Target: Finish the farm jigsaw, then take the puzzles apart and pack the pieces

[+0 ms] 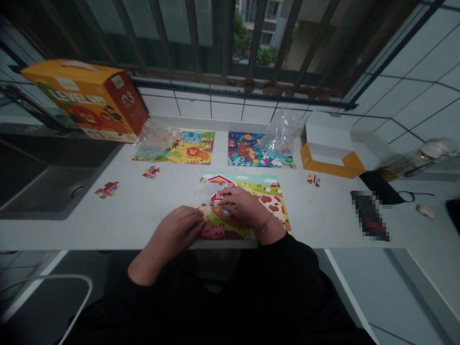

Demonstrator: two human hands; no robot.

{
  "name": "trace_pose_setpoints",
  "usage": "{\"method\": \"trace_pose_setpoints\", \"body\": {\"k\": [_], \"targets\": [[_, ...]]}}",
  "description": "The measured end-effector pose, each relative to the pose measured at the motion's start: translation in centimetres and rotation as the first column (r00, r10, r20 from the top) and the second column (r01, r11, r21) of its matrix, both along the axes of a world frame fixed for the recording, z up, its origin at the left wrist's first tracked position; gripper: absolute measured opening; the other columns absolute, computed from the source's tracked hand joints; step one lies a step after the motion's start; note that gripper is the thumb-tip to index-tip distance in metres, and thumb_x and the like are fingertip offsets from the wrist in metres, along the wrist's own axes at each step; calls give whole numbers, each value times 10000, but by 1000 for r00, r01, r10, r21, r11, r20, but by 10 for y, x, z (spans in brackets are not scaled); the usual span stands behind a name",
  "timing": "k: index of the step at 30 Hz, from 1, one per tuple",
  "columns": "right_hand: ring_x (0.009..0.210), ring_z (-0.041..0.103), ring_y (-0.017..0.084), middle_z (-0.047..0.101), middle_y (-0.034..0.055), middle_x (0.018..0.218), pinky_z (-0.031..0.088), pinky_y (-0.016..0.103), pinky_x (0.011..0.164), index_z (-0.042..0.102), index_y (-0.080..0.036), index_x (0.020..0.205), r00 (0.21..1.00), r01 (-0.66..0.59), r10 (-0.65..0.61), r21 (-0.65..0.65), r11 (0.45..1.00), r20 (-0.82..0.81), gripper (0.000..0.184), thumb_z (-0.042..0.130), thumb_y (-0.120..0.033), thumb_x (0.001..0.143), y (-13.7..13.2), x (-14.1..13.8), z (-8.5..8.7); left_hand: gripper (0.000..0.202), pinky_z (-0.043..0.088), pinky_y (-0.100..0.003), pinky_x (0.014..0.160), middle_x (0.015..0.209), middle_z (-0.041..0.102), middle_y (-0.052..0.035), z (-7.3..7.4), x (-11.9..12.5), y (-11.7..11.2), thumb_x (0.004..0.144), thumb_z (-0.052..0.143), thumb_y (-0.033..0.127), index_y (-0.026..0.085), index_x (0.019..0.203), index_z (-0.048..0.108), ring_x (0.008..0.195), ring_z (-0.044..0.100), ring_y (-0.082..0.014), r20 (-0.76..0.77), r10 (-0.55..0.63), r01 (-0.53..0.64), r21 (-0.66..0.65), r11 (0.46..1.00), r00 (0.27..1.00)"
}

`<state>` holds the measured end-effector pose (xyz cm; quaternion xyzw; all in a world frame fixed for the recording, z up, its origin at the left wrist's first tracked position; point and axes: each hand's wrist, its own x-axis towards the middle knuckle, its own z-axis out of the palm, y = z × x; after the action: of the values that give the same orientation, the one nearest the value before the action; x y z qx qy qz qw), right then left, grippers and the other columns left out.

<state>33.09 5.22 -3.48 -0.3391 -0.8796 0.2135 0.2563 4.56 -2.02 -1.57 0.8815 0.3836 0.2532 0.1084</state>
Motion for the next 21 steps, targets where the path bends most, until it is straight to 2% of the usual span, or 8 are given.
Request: {"method": "trace_pose_setpoints", "body": {"k": [3,6,9,12,16,21], "targets": [[1285,710,265,774,103,1351,570,492,1122,828,-251,1100,996,46,-46,-1,999,-70,199,678,-164,1003,-2,1,5,139,605,-462,873,1039,784,-98,-2,-1,0,1075,607,250,205,1025,728,979,720,-274,-8,-1,1,-7,1000,1000],[1198,735,246,802,92,1218,573,462,1091,796,-245,1063,967,220,-218,1,976,-134,239,595,-127,1010,-4,6,13,133,603,-473,893,1096,789,-109,-4,-1,1,1075,613,252,208,1045,735,1020,726,-280,-4,1,-1,-11,1000,1000],[1099,739,251,795,90,1119,582,439,1029,769,-233,1032,905,406,-400,15,914,-145,273,542,-96,971,-8,17,20,157,597,-517,937,1243,785,-131,-4,-1,1,1082,623,291,209,1140,743,1130,727,-312,-8,26,-26,5,1000,1000],[1065,727,268,780,92,1077,576,433,1006,761,-226,1007,819,564,-554,30,825,-146,241,544,-137,953,-12,34,22,218,588,-546,984,1334,768,-134,-2,0,4,1083,626,306,213,1253,726,1201,719,-329,-25,21,-20,20,1000,999],[1030,717,278,773,100,1060,569,429,983,772,-222,981,696,718,-707,71,693,-127,245,530,-206,952,-19,66,17,259,580,-553,1036,1375,757,-137,1,8,12,1067,616,256,210,1302,716,1254,707,-327,-49,-6,7,18,1000,999],[1061,690,329,775,167,1063,517,497,1043,782,-157,1019,461,872,-885,225,436,-70,287,526,-245,924,-19,128,12,249,531,-574,1144,1473,711,-141,6,24,34,1057,612,252,209,1268,738,1347,667,-334,-132,14,-16,-10,1000,991]]}}
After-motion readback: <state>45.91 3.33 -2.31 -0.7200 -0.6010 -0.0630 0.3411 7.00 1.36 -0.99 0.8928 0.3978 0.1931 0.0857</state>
